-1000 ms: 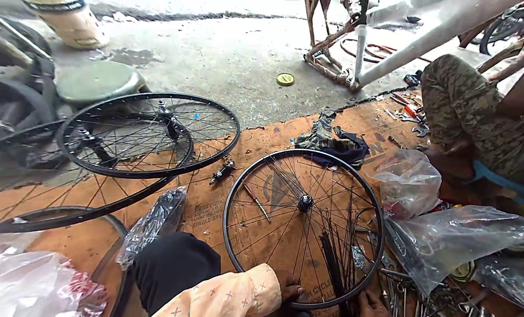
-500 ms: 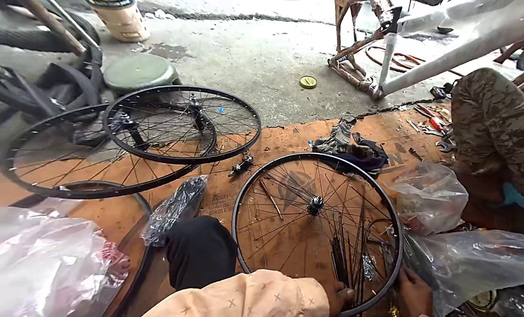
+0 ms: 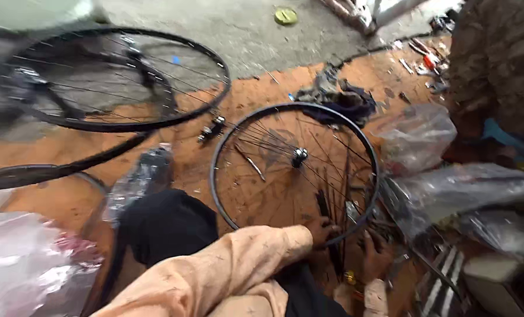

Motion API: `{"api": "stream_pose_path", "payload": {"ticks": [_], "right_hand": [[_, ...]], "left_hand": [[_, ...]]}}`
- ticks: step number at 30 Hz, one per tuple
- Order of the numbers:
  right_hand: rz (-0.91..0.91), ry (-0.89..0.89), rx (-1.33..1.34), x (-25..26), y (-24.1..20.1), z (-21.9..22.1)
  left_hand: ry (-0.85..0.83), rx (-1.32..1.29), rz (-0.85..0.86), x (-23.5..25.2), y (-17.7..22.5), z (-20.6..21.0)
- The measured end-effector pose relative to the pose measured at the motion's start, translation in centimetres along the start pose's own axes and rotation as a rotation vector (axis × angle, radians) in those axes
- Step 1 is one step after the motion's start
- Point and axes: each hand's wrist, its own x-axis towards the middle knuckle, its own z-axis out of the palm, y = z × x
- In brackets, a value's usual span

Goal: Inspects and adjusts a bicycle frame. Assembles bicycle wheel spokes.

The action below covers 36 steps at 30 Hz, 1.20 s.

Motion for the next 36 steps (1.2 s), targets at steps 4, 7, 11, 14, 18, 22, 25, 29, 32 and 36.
{"api": "stream_pose_path", "payload": {"ticks": [4, 7, 11, 14, 18, 22, 25, 29, 32, 36], "right_hand": [[0.067, 0.02, 0.213, -5.2, 2.2, 0.1], [0.137, -0.028, 0.267, -7.1, 2.6, 0.6], [0.19, 0.018, 0.282, -6.7, 2.4, 2.4], [0.199, 0.053, 0.221, -6.1, 2.7, 3.5], [0.18, 0.053, 0.063, -6.1, 2.7, 4.3], [0.155, 0.028, -0.062, -6.6, 2.8, 4.6], [0.162, 0.033, -0.034, -6.5, 3.1, 4.8], [0.172, 0.065, 0.022, -6.2, 3.5, 4.8], [0.185, 0.061, -0.002, -6.1, 2.9, 5.0], [0.172, 0.054, -0.015, -6.0, 3.0, 4.8]], "left_hand": [[0.034, -0.036, 0.012, 1.2, -1.7, 0.6], [0.061, -0.014, 0.013, 1.4, -2.2, 0.8], [0.073, 0.081, 0.028, 1.8, -2.7, 0.7], [0.069, 0.12, 0.032, 2.0, -3.3, 0.5], [0.084, 0.168, 0.032, 2.4, -3.9, 0.6], [0.077, 0.197, 0.045, 2.4, -3.7, 0.4], [0.064, 0.219, 0.051, 2.6, -3.6, 0.4], [0.057, 0.236, 0.038, 2.7, -3.2, 0.5], [0.043, 0.239, 0.056, 2.7, -3.1, 0.3], [0.035, 0.253, 0.063, 2.8, -3.2, 0.3]]}}
